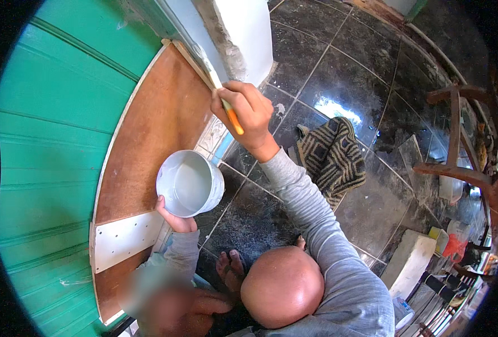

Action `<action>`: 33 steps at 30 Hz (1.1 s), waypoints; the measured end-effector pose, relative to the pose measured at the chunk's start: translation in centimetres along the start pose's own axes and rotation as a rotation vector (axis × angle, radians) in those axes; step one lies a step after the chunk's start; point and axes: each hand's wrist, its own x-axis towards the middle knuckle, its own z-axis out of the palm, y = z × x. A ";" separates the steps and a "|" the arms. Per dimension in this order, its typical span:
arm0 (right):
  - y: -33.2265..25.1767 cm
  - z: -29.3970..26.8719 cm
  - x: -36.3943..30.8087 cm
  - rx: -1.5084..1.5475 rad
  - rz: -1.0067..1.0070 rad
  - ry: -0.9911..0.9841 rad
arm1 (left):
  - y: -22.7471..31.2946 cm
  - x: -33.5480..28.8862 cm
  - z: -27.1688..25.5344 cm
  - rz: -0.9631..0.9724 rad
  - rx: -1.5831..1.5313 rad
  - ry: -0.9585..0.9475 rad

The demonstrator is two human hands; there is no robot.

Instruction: The person paints a door frame with white paint using a paintbrush.

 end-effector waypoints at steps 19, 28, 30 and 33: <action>3.2 0.1 -8.8 -0.119 0.093 -0.312 | 0.4 -0.2 0.7 -0.004 -0.049 -0.032; 2.9 0.8 -7.7 -0.121 0.068 -0.282 | 0.6 -0.3 0.3 0.002 -0.035 -0.056; 3.9 0.2 -10.1 -0.139 0.070 -0.356 | 0.6 -0.4 0.6 0.010 -0.040 -0.063; 3.0 -0.3 -10.2 -0.115 0.108 -0.300 | 0.7 -0.5 0.1 -0.010 -0.050 -0.031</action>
